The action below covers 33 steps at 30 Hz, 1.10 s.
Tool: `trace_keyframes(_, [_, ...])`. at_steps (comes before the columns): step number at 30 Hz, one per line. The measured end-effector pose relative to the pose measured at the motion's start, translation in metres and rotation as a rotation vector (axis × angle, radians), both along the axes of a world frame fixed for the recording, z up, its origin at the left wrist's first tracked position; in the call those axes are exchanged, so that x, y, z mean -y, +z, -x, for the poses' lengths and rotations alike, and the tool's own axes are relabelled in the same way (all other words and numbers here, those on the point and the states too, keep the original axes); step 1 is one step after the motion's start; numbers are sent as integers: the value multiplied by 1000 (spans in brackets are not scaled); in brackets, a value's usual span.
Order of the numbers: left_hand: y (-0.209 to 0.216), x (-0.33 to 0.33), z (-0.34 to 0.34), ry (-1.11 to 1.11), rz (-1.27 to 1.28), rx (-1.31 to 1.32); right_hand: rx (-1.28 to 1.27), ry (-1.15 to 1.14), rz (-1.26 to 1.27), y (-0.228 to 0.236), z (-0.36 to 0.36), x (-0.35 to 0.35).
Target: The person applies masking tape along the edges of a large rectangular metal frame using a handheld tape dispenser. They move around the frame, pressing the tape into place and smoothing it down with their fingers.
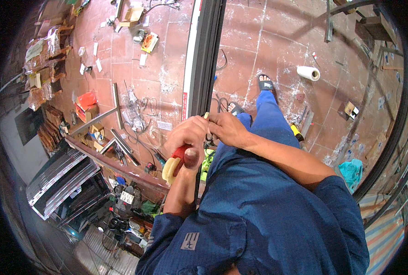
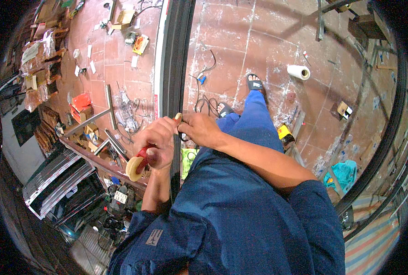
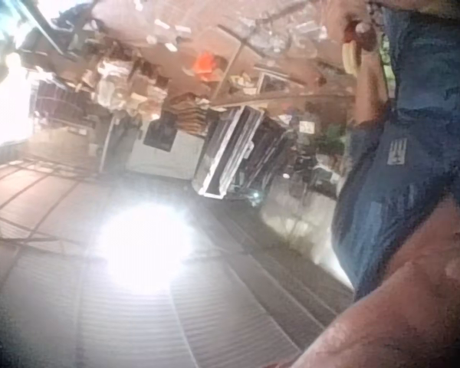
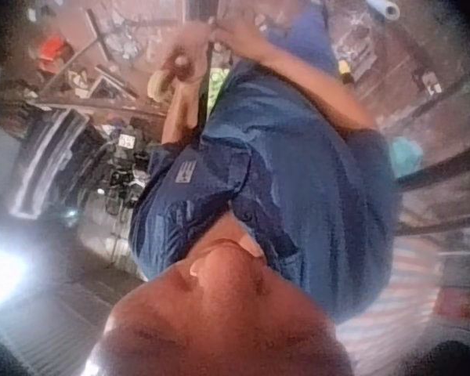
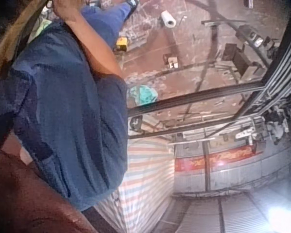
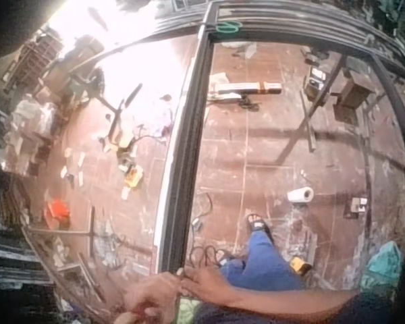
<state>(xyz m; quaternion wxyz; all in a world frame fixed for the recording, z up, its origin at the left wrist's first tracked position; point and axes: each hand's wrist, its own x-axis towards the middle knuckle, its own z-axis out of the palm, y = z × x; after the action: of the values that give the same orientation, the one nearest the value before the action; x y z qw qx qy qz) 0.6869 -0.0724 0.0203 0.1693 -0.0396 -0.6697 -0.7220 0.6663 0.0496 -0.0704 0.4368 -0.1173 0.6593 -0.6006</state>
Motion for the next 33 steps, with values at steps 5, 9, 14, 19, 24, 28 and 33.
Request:
trace_keyframes(5, [-8,0,12,28,-1,21,-21,-45,-29,0,1,2])
trace_keyframes(9, [-12,2,8,5,-68,-12,-55,-64,-39,-1,-2,4])
trace_keyframes(14, [-16,6,21,-6,-81,-44,-57,3,-73,1,1,2])
trace_keyframes(19, [-13,5,14,0,-79,-54,-70,-42,-64,7,5,1])
trace_keyframes(24, [-17,12,38,-19,-65,-61,-71,43,-103,5,5,1])
trace_keyframes(28, [0,6,52,-41,-86,-91,-35,-19,18,15,12,-3])
trace_keyframes(33, [1,3,60,-85,-47,-65,-26,43,-31,4,10,1])
